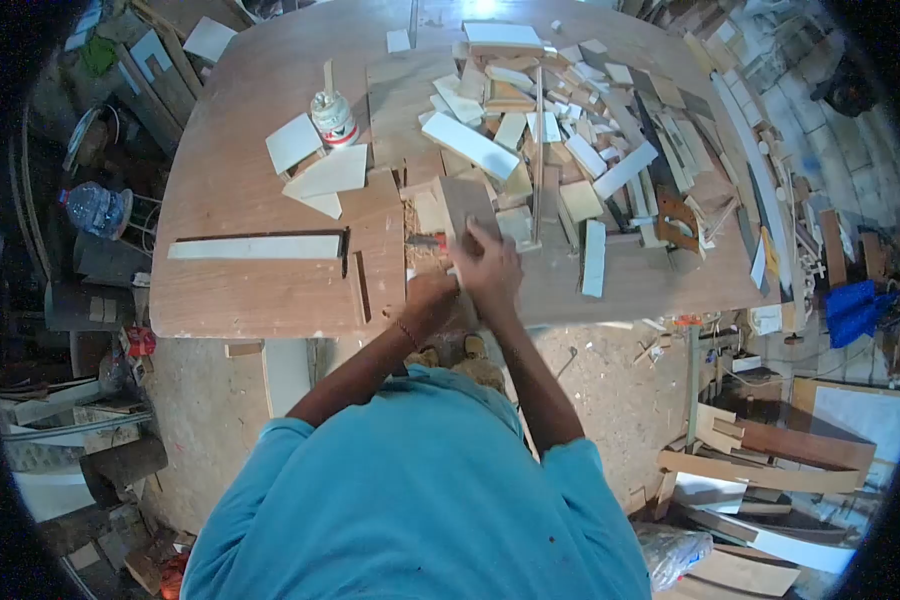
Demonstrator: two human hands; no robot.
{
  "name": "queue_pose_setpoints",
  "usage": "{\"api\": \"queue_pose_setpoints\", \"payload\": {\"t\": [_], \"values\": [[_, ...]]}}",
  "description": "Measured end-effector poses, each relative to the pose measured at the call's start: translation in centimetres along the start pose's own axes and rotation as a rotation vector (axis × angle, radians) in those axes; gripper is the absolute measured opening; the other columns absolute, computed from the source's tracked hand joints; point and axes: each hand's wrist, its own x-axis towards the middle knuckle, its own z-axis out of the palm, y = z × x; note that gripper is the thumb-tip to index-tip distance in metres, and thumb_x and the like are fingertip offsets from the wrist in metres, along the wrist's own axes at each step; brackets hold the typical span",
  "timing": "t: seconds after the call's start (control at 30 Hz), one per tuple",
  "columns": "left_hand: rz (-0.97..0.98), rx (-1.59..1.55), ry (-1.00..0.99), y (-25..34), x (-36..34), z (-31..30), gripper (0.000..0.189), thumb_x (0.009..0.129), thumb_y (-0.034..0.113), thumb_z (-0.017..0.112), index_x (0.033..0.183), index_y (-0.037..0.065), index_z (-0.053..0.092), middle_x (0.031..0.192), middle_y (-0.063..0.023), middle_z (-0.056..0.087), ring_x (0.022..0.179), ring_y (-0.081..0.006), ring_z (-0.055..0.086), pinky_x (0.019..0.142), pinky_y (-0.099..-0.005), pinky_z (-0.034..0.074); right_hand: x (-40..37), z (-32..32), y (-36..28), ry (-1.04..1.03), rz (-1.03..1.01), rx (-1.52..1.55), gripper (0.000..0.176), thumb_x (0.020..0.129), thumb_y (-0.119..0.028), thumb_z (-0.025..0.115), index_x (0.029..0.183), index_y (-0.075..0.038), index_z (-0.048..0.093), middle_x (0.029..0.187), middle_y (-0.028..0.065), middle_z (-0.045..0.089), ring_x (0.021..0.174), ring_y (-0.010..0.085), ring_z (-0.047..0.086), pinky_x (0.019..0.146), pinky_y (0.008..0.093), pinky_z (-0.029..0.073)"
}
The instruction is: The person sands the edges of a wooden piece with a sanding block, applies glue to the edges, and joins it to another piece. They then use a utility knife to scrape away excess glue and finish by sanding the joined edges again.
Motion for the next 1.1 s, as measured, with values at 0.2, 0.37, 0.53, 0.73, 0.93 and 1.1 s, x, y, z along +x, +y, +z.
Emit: {"api": "queue_pose_setpoints", "payload": {"t": [0.2,0.37,0.53,0.73,0.93,1.1], "values": [[-0.099,0.011,-0.081,-0.3,0.2,-0.8,0.006,0.065,0.013,0.058,0.064,0.007,0.06,0.065,-0.0117,0.06,0.062,-0.0276,0.06,0.055,-0.0393,0.047,-2.0,-0.2,-0.1,0.028,-0.039,0.185,0.047,0.067,-0.036,0.067,0.107,-0.014,0.061,0.1,0.0195,0.057,0.092,0.0344,0.057,0.081,0.0391,0.045],[-0.017,0.047,-0.036,-0.5,-0.5,-0.3,0.01,0.067,0.016,0.057,0.067,0.007,0.06,0.064,-0.0129,0.06,0.063,-0.0287,0.06,0.056,-0.0398,0.047,-0.7,-0.6,-1.2,-0.126,0.037,0.03,0.046,0.068,-0.031,0.069,0.108,-0.01,0.06,0.096,0.019,0.06,0.095,0.0308,0.057,0.08,0.0362,0.045],[-0.06,-0.024,-0.051,-0.4,-1.0,-1.0,0.007,0.067,0.013,0.059,0.071,0.007,0.061,0.067,-0.0129,0.06,0.064,-0.029,0.059,0.056,-0.0405,0.047,-1.8,0.5,0.4,-0.06,-0.044,0.04,0.047,0.067,-0.035,0.067,0.108,-0.014,0.061,0.099,0.0236,0.055,0.091,0.0358,0.055,0.08,0.0407,0.044],[-0.101,-0.006,-0.058,-0.8,-1.6,0.5,0.01,0.065,0.013,0.06,0.073,0.008,0.059,0.067,-0.0121,0.059,0.064,-0.0295,0.059,0.056,-0.0403,0.046,-2.0,-0.2,-1.8,-0.13,-0.019,-0.056,0.047,0.067,-0.032,0.068,0.108,-0.011,0.06,0.096,0.0251,0.057,0.089,0.0355,0.058,0.076,0.0402,0.045],[-0.068,-0.047,-0.046,0.3,-2.3,-1.4,0.008,0.064,0.011,0.061,0.071,0.008,0.058,0.069,-0.0121,0.059,0.065,-0.0285,0.06,0.055,-0.0386,0.048,-0.2,0.5,-0.6,-0.153,0.099,0.045,0.046,0.069,-0.038,0.065,0.107,-0.013,0.061,0.088,0.018,0.061,0.086,0.033,0.059,0.077,0.0389,0.045],[-0.067,-0.036,-0.042,-1.5,-2.8,0.2,0.013,0.064,0.009,0.061,0.076,0.005,0.058,0.072,-0.0128,0.06,0.066,-0.0287,0.06,0.055,-0.0375,0.048,-2.7,0.5,-1.1,-0.133,0.014,-0.032,0.044,0.069,-0.035,0.065,0.107,-0.013,0.061,0.088,0.0186,0.061,0.085,0.0322,0.059,0.078,0.0389,0.045]]}}
